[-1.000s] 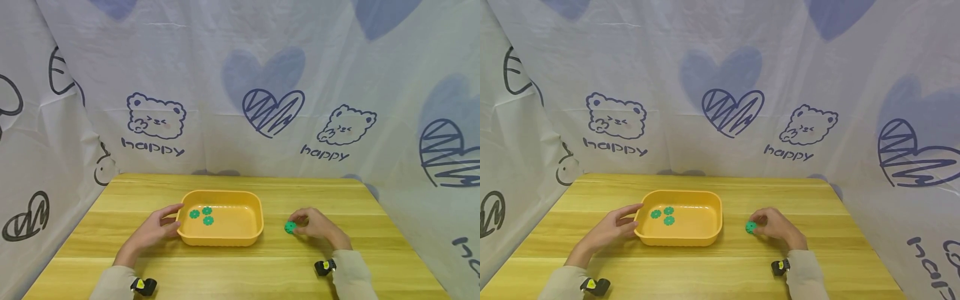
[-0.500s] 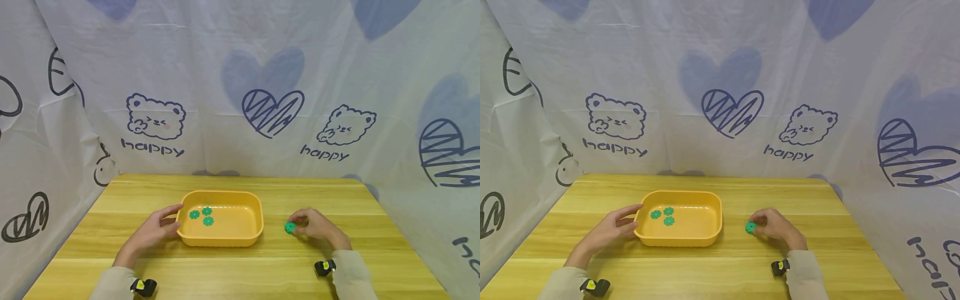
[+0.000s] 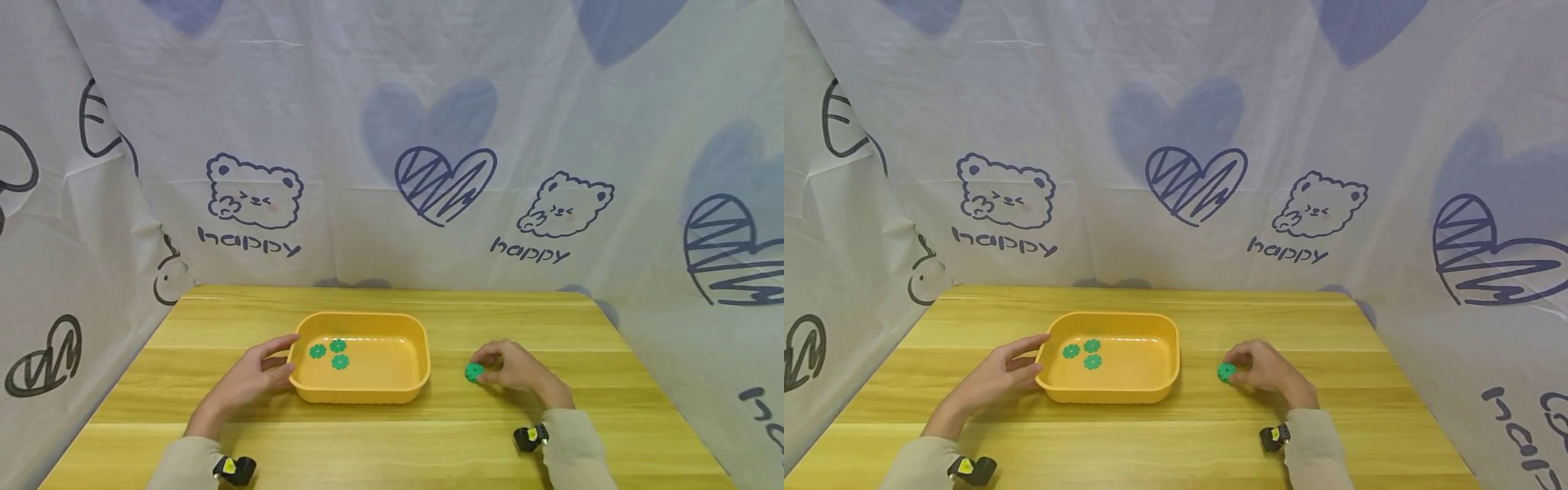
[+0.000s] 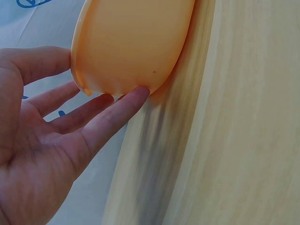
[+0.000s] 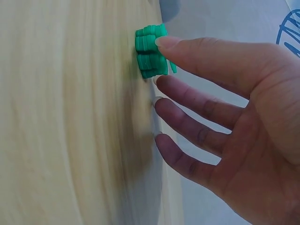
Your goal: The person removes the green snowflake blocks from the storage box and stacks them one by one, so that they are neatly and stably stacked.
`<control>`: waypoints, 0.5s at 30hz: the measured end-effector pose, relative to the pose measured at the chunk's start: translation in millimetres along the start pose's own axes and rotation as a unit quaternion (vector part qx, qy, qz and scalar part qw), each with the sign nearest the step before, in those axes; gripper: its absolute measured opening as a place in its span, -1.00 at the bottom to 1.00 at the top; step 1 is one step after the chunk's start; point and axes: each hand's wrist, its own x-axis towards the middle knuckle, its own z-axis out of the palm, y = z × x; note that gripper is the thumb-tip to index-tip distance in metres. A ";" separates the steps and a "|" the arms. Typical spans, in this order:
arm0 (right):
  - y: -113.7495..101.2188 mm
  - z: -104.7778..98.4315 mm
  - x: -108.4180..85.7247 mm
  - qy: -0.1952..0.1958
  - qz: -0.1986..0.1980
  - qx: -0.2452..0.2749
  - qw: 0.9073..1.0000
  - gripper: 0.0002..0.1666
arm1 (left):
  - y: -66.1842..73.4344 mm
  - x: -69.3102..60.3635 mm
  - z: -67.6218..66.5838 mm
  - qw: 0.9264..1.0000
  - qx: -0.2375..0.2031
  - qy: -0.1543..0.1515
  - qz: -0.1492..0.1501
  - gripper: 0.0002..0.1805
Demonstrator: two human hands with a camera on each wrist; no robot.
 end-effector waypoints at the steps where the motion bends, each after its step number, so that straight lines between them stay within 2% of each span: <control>1: -0.1 0.3 0.1 0.002 0.004 -0.002 1.000 -0.69 | -0.1 0.0 0.0 1.000 0.000 0.000 0.001 -0.28; 8: -1.3 2.5 0.3 0.013 0.025 -0.012 1.000 -0.69 | 0.4 0.0 0.2 1.000 -0.003 0.000 0.004 -0.29; 15: 0.7 2.8 0.6 0.016 0.019 -0.011 1.000 -0.67 | 1.4 -0.3 0.3 1.000 -0.005 0.001 0.005 -0.30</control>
